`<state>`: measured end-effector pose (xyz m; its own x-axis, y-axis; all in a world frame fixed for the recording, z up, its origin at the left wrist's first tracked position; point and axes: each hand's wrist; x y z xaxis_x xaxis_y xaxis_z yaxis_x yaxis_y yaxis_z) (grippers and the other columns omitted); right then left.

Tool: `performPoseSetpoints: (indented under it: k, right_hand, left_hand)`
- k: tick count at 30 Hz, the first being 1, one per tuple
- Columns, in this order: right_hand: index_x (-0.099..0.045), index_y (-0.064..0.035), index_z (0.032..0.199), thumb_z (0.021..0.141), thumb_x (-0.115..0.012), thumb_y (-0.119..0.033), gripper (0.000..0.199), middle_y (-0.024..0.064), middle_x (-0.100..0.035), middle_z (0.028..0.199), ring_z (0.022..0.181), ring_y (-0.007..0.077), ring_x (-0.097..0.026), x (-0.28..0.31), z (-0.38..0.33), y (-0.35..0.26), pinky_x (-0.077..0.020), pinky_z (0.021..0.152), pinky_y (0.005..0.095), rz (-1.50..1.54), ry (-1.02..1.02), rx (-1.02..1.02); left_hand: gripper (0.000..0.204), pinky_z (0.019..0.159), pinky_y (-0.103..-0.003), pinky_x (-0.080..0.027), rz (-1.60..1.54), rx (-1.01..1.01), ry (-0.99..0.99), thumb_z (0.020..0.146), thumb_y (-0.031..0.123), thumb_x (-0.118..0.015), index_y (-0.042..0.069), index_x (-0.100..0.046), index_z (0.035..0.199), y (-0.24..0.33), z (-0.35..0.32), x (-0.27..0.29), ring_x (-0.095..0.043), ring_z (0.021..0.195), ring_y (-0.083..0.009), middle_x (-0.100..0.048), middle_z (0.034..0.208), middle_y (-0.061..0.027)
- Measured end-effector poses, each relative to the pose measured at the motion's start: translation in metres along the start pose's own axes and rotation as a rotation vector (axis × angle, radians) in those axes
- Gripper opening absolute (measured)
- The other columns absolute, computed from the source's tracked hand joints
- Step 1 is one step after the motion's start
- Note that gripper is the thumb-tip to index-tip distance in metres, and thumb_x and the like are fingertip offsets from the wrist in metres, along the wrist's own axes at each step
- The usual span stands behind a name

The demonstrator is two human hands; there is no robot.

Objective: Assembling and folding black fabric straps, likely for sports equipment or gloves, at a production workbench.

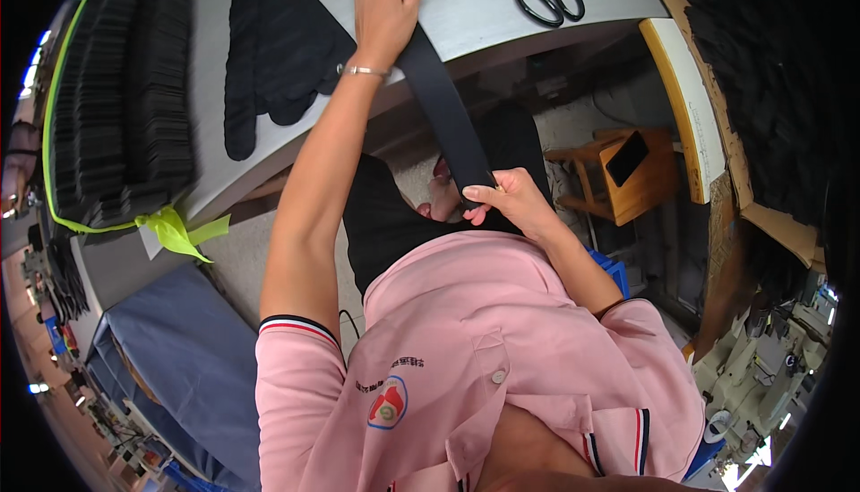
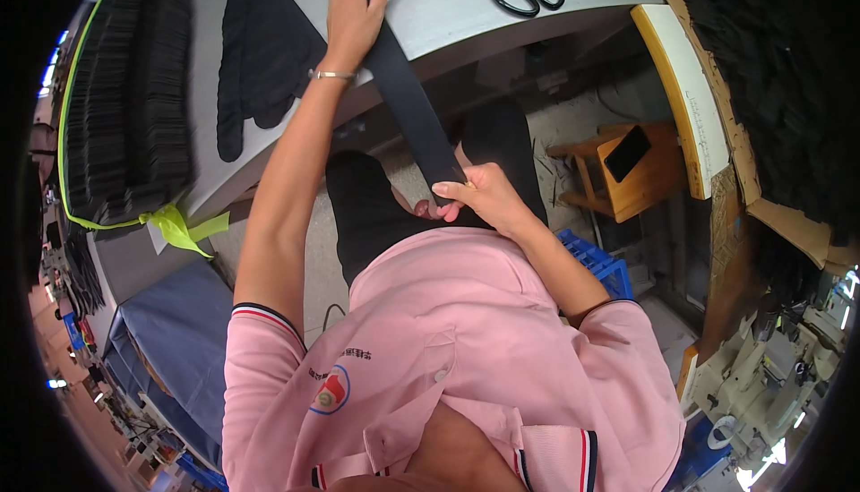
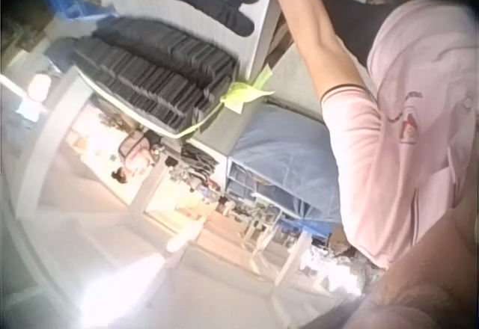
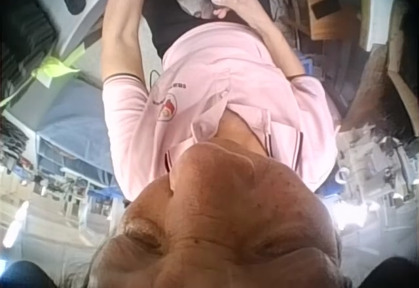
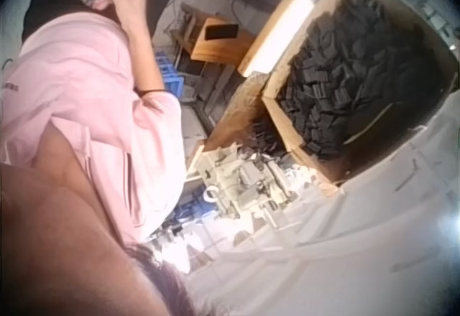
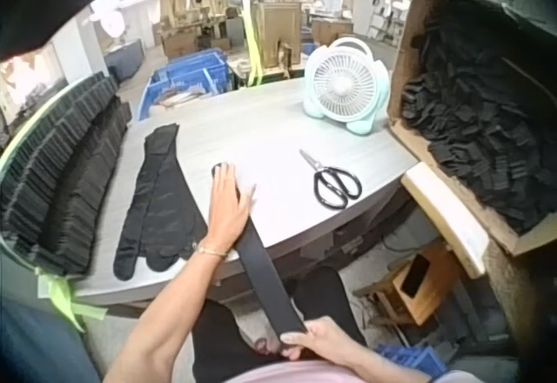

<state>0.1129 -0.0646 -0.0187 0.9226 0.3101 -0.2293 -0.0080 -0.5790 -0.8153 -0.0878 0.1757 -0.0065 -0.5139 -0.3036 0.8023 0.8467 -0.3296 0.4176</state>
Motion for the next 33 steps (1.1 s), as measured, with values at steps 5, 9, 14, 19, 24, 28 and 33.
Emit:
performPoseSetpoints:
  k: [5,9,14,19,24,28,33]
  right_hand:
    - [-0.070,-0.0010,0.084,0.091,-0.072,-0.020,0.021,0.0094,-0.072,0.075,0.067,0.0142,-0.070,0.009,-0.007,-0.011,-0.0523,0.064,0.0242,0.026,0.087,0.059]
    - [-0.070,0.0007,0.086,0.092,-0.070,-0.020,0.022,0.0115,-0.073,0.078,0.066,0.0140,-0.070,0.006,-0.014,-0.019,-0.0546,0.066,0.0254,-0.021,0.045,0.078]
    - [-0.070,0.0016,0.095,0.093,-0.071,-0.024,0.026,0.0025,-0.067,0.077,0.058,0.0077,-0.058,0.005,-0.014,-0.006,-0.0485,0.057,0.0225,-0.189,0.228,0.350]
    - [-0.057,-0.0113,0.076,0.089,-0.075,-0.018,0.023,-0.0072,-0.057,0.068,0.050,-0.0027,-0.042,0.009,-0.011,-0.008,-0.0283,0.041,0.0148,0.284,0.048,0.255]
    - [-0.057,-0.0111,0.079,0.091,-0.073,-0.019,0.022,-0.0059,-0.058,0.068,0.052,-0.0006,-0.048,-0.004,-0.004,-0.013,-0.0345,0.044,0.0150,0.142,0.176,0.300]
    - [-0.059,-0.0054,0.084,0.092,-0.070,-0.020,0.020,-0.0006,-0.059,0.067,0.047,0.0033,-0.049,-0.021,-0.023,-0.033,-0.0348,0.039,0.0184,-0.019,0.197,0.169]
    - [-0.060,-0.0072,0.085,0.093,-0.069,-0.021,0.018,-0.0044,-0.053,0.060,0.043,0.0009,-0.042,-0.014,-0.029,-0.037,-0.0299,0.039,0.0181,-0.153,0.221,0.207]
  left_hand:
    - [0.058,0.106,-0.043,-0.039,-0.446,0.163,0.231,0.089,0.026,-0.072,-0.005,-0.049,0.132,0.070,-0.098,0.034,-0.048,0.127,-0.0383,-0.051,0.135,-0.0263]
    - [0.043,0.086,-0.030,-0.049,-1.053,0.708,0.023,0.084,0.015,-0.079,0.000,-0.056,0.117,0.105,-0.187,0.040,-0.060,0.099,-0.0163,-0.061,0.110,-0.0109]
    - [0.020,0.071,-0.023,-0.051,-1.463,0.934,-0.184,0.086,0.010,-0.078,0.006,-0.062,0.098,0.099,-0.211,0.040,-0.063,0.076,-0.0077,-0.069,0.084,-0.0013]
    - [0.018,0.069,-0.019,-0.047,-1.650,0.809,-0.356,0.089,0.014,-0.075,0.006,-0.063,0.101,0.095,-0.209,0.053,-0.060,0.077,-0.0036,-0.067,0.087,0.0015]
    - [0.019,0.074,-0.019,-0.048,-1.701,0.878,-0.309,0.092,0.013,-0.072,0.004,-0.064,0.106,0.097,-0.209,0.053,-0.060,0.082,-0.0028,-0.067,0.093,0.0008]
    - [0.019,0.078,-0.022,-0.051,-1.647,0.798,-0.246,0.092,0.011,-0.071,0.001,-0.064,0.107,0.098,-0.200,0.050,-0.063,0.085,-0.0063,-0.069,0.096,-0.0025]
    - [0.025,0.077,-0.024,-0.052,-1.388,0.642,-0.087,0.090,0.013,-0.073,0.001,-0.063,0.110,0.094,-0.181,0.056,-0.062,0.085,-0.0081,-0.068,0.106,-0.0073]
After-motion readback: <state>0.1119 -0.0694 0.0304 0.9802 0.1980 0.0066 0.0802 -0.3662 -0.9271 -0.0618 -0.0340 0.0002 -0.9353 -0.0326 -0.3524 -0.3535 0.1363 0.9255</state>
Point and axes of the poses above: each hand's wrist, its own z-axis towards the middle knuckle, its own x-axis out of the back of the hand, y = z × x
